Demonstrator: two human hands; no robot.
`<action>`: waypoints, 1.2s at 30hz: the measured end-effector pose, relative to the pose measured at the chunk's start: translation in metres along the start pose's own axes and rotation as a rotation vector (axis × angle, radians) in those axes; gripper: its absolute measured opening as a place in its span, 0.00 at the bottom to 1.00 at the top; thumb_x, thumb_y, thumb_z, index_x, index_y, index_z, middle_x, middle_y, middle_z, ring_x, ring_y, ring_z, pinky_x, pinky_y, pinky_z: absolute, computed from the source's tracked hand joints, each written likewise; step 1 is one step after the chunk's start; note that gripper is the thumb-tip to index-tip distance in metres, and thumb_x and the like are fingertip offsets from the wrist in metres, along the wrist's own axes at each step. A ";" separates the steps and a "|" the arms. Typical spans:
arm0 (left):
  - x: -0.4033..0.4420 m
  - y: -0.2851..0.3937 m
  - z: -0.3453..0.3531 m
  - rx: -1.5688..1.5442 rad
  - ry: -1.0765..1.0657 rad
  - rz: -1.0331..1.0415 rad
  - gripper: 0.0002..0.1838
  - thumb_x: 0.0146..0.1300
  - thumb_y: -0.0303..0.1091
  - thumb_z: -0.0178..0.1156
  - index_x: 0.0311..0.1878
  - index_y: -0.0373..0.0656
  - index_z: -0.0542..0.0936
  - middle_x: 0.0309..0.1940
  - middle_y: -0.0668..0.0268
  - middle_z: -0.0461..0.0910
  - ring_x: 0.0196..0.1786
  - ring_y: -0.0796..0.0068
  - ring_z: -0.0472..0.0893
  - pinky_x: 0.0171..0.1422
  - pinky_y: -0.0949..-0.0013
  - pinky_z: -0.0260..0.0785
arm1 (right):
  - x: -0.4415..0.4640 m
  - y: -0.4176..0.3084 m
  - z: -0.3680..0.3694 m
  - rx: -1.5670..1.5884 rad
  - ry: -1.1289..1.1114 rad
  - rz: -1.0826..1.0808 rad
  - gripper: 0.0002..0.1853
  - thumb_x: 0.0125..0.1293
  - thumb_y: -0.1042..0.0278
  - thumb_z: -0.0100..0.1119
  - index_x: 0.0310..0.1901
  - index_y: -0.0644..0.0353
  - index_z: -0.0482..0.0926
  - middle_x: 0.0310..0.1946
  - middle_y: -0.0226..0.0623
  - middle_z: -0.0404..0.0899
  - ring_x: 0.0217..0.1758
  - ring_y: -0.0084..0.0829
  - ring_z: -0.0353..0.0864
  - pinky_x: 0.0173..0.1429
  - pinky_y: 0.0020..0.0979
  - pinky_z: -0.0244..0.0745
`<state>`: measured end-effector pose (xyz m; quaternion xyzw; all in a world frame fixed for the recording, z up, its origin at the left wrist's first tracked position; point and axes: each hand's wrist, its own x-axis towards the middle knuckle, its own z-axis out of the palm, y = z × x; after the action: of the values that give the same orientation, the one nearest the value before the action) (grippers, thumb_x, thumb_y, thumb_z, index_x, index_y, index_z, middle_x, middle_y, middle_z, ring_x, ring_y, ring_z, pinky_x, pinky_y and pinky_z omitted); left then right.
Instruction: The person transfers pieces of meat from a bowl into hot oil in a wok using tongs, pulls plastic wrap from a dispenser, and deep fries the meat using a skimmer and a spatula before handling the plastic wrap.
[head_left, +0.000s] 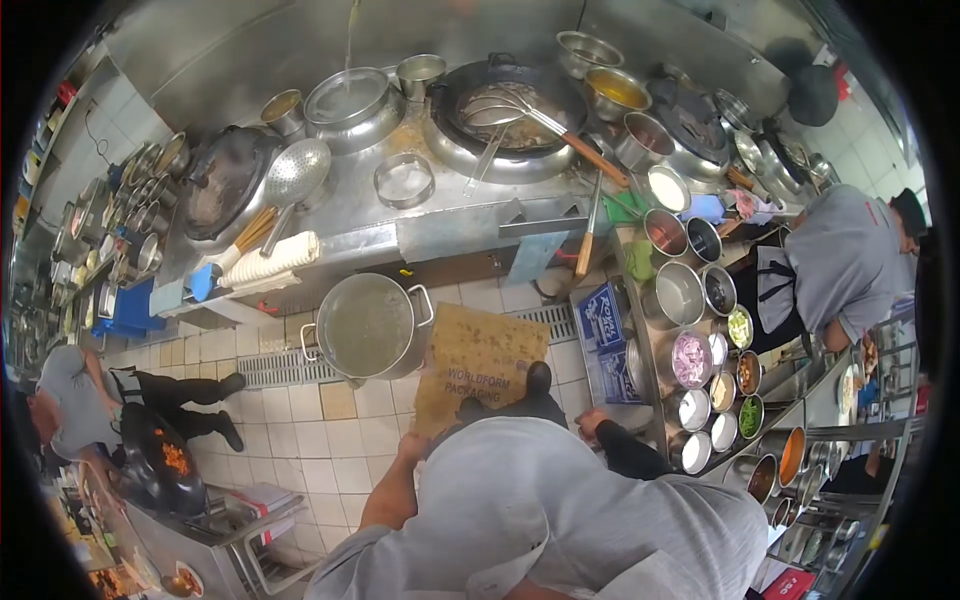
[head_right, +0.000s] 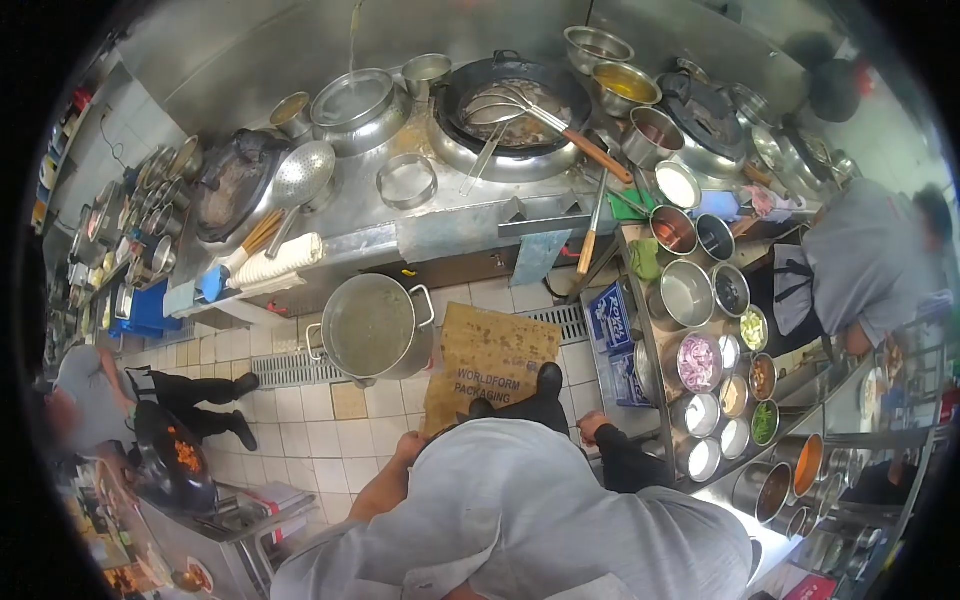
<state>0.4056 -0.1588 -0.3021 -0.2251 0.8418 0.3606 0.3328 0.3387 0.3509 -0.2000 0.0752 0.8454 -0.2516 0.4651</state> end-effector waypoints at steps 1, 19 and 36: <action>0.010 -0.011 0.003 -0.043 0.009 0.001 0.29 0.59 0.57 0.53 0.42 0.37 0.84 0.40 0.46 0.83 0.47 0.49 0.83 0.49 0.55 0.74 | 0.005 -0.001 0.005 0.141 0.002 0.078 0.06 0.60 0.75 0.52 0.31 0.63 0.80 0.21 0.37 0.80 0.19 0.30 0.81 0.21 0.33 0.79; 0.007 -0.014 0.001 -0.113 0.028 0.006 0.26 0.58 0.53 0.55 0.43 0.38 0.83 0.40 0.46 0.83 0.45 0.48 0.83 0.47 0.55 0.74 | 0.000 -0.021 0.008 0.260 0.115 0.065 0.09 0.64 0.69 0.52 0.29 0.61 0.80 0.21 0.37 0.79 0.21 0.32 0.81 0.24 0.41 0.78; 0.010 -0.052 0.032 -0.110 0.019 0.131 0.25 0.64 0.55 0.50 0.44 0.42 0.84 0.42 0.49 0.83 0.48 0.49 0.82 0.52 0.54 0.73 | -0.019 -0.014 0.005 0.087 0.011 0.106 0.12 0.66 0.74 0.45 0.32 0.66 0.80 0.23 0.41 0.82 0.22 0.31 0.83 0.23 0.34 0.80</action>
<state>0.4438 -0.1691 -0.3499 -0.1909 0.8366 0.4252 0.2878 0.3482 0.3380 -0.1811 0.1416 0.8311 -0.2626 0.4693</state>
